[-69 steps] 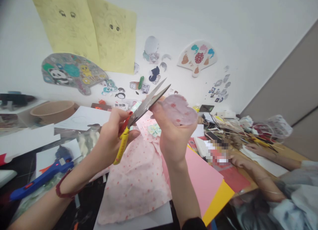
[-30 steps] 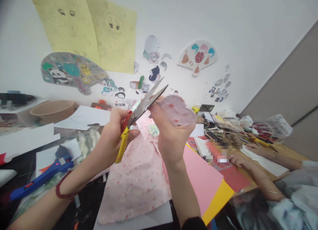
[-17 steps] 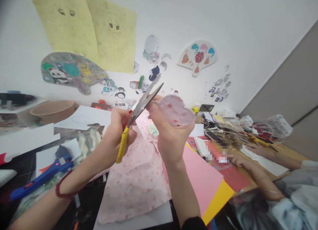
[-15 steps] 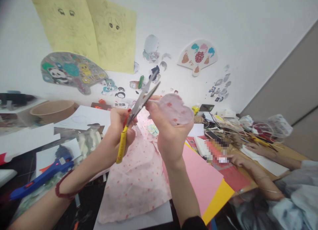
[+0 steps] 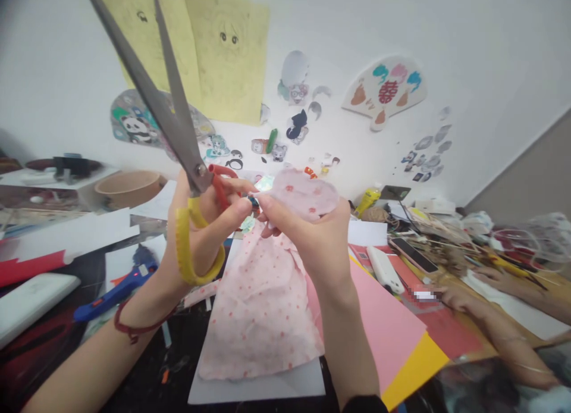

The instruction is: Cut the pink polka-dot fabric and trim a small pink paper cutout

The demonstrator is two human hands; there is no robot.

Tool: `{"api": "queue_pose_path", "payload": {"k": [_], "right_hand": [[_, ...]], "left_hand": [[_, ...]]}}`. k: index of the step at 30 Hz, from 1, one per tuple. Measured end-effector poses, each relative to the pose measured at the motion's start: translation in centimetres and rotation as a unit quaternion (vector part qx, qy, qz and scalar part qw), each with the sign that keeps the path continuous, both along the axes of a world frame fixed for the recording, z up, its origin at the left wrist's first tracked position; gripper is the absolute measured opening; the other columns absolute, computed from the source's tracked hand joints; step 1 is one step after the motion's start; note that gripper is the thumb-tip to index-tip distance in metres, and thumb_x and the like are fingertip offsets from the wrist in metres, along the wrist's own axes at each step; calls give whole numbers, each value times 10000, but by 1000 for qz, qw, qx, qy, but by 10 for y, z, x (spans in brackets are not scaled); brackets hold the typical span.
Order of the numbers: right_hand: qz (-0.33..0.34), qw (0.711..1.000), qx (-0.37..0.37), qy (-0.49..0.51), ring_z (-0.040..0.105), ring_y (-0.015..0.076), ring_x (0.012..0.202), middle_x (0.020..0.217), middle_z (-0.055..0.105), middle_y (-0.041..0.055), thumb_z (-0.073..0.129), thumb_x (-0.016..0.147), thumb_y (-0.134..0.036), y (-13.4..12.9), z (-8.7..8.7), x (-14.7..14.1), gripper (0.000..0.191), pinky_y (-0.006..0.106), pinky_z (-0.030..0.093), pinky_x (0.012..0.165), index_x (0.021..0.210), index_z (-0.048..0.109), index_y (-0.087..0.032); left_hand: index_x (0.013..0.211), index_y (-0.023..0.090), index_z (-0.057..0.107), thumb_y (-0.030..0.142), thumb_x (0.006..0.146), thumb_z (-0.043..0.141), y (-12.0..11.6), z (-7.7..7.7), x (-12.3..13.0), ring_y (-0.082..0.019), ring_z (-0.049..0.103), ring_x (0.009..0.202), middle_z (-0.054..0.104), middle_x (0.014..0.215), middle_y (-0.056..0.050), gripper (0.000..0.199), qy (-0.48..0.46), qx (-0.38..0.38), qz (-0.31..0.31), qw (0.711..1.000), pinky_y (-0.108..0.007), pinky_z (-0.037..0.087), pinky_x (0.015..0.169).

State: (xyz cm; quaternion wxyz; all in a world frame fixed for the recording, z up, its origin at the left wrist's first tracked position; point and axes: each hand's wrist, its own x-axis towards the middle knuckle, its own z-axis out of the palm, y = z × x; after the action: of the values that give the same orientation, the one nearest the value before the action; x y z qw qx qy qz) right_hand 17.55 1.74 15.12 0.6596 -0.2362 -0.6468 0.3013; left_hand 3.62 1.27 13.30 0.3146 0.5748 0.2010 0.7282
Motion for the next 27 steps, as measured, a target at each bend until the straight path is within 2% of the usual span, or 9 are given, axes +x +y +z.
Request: {"api": "queue_pose_path", "payload": {"k": [5, 8, 11, 15, 22, 27], "right_hand": [[29, 999, -28, -31, 601, 111, 496, 592, 670, -17, 801, 803, -203, 0, -2, -1, 187, 239, 498, 453, 637, 716, -198], [48, 997, -38, -53, 616, 113, 523, 651, 694, -4, 768, 849, -231, 2, -2, 2, 153, 241, 507, 467, 706, 736, -189], [58, 996, -34, -61, 638, 122, 548, 700, 711, 5, 776, 850, -251, 5, -2, 8, 116, 242, 518, 472, 750, 758, -195], [57, 996, -16, -67, 650, 133, 567, 693, 710, 15, 799, 834, -253, 7, -1, 14, 134, 246, 523, 472, 720, 765, -191], [47, 996, -12, -73, 631, 136, 537, 634, 686, 8, 810, 821, -265, 5, 1, 16, 192, 255, 519, 451, 654, 740, -203], [49, 996, -13, -67, 619, 134, 513, 593, 663, 4, 814, 819, -263, 4, 1, 16, 226, 256, 513, 445, 626, 723, -189]], "left_hand": [[957, 251, 381, 189, 803, 798, 2, -1, -4, -112, 644, 625, 680, 812, 41, 448, -2, 3, -27, 1000, -290, 513, 619], [941, 245, 388, 166, 803, 779, 2, 0, -7, -104, 632, 628, 667, 786, 48, 422, -6, 15, -4, 1000, -286, 513, 626], [939, 246, 398, 173, 795, 771, 0, 2, -9, -125, 641, 655, 658, 784, 37, 406, 1, -9, 12, 1000, -305, 514, 621], [932, 252, 403, 208, 793, 763, -2, 5, -9, -142, 616, 667, 621, 764, 29, 389, 8, -39, 31, 999, -318, 489, 593], [932, 251, 406, 209, 832, 745, 3, 3, -12, -117, 573, 619, 568, 746, 42, 356, 23, -19, 76, 997, -297, 432, 572], [934, 250, 401, 281, 859, 760, 8, -4, -17, -112, 570, 592, 619, 758, 48, 369, 76, 1, 150, 986, -297, 434, 566]]}}
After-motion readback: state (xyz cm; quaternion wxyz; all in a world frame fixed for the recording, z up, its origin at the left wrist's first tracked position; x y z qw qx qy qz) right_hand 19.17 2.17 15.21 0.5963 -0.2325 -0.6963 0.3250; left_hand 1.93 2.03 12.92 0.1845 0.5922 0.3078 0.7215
